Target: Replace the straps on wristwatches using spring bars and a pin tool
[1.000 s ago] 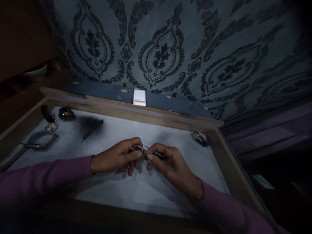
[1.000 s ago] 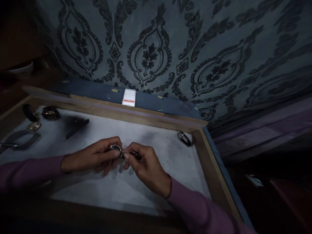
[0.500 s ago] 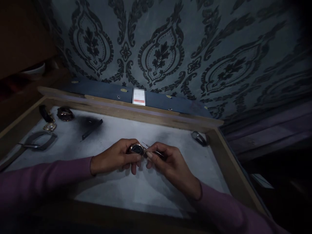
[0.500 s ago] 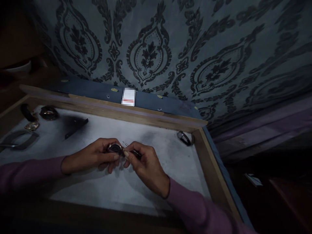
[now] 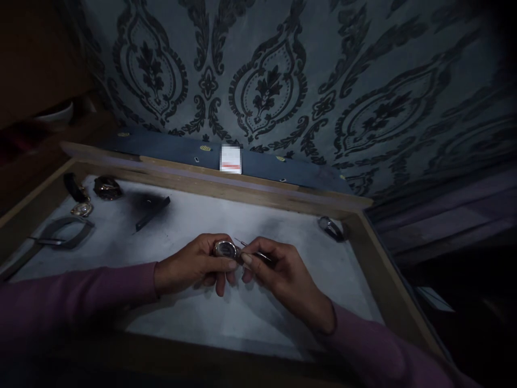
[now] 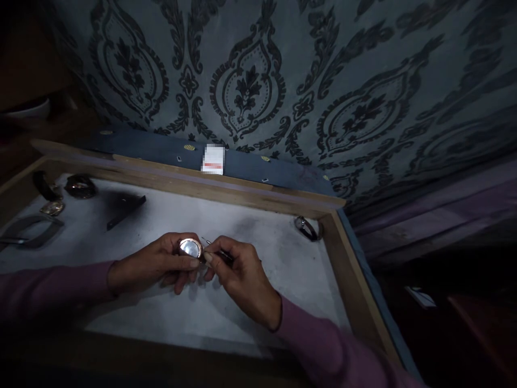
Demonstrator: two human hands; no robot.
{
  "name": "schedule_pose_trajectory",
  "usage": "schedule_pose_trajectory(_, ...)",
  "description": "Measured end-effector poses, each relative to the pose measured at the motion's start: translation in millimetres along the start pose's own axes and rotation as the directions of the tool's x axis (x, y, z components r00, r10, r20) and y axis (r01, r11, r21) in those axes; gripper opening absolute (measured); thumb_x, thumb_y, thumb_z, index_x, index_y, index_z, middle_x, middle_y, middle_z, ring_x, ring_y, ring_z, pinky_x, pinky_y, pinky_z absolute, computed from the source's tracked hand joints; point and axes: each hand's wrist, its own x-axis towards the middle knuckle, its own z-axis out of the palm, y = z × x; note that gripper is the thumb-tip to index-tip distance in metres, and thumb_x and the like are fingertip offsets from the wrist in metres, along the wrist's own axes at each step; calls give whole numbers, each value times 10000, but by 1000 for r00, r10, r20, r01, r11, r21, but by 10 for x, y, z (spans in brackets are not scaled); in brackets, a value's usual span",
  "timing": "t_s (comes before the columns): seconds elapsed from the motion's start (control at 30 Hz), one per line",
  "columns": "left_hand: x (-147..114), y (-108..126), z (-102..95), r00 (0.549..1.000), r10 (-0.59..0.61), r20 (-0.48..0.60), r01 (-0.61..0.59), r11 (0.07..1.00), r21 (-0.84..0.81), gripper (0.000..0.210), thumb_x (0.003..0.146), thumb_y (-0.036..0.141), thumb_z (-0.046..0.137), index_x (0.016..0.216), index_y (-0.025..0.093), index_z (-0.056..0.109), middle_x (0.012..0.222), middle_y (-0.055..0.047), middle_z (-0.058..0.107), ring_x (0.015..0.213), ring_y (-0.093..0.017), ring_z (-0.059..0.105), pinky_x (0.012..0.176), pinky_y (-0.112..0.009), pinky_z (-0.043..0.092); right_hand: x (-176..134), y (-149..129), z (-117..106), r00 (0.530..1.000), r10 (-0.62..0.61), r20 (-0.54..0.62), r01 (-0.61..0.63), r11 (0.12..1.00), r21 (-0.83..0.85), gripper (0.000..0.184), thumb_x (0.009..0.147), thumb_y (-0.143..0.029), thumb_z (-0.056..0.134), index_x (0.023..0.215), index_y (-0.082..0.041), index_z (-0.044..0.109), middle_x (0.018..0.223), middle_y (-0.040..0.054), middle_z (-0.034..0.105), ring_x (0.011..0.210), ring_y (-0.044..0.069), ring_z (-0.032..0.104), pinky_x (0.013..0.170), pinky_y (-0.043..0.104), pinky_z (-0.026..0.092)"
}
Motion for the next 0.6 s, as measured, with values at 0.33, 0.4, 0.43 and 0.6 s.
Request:
schedule_pose_trajectory(0.33, 3, -31, 9, 999, -22, -34, 22, 1000, -8, 184, 786, 291, 672, 768, 122, 603, 669, -7, 659, 412, -55, 545, 360, -162, 264, 13, 38, 6, 1000, 11, -3, -11, 999, 32, 312, 861, -454, 655, 751, -162, 642, 553, -12, 603, 493, 97, 535, 455, 202, 405)
schedule_pose_trajectory(0.4, 9, -27, 18, 999, -25, -45, 24, 999, -25, 179, 770, 287, 680, 766, 123, 608, 642, 5, 649, 398, -49, 525, 361, -162, 263, 9, 49, 5, 1000, 16, -12, -16, 1000, 25, 311, 857, -451, 658, 748, -160, 644, 549, -9, 604, 486, 95, 525, 451, 201, 401)
schedule_pose_trajectory(0.43, 12, -24, 23, 998, -31, -50, 29, 999, -37, 176, 763, 285, 682, 762, 125, 609, 627, 12, 644, 390, -48, 517, 360, -163, 261, 6, 54, 5, 1000, 21, -15, -21, 1000, 21, 310, 856, -451, 659, 752, -159, 646, 551, -7, 608, 478, 92, 513, 445, 200, 394)
schedule_pose_trajectory(0.6, 27, -12, 49, 994, -61, -87, 57, 997, -55, 174, 748, 282, 669, 698, 130, 599, 567, 30, 612, 366, -44, 493, 357, -164, 263, -3, 60, 15, 998, 53, -38, -53, 998, 19, 312, 845, -454, 664, 763, -154, 653, 547, -1, 612, 443, 77, 449, 418, 193, 357)
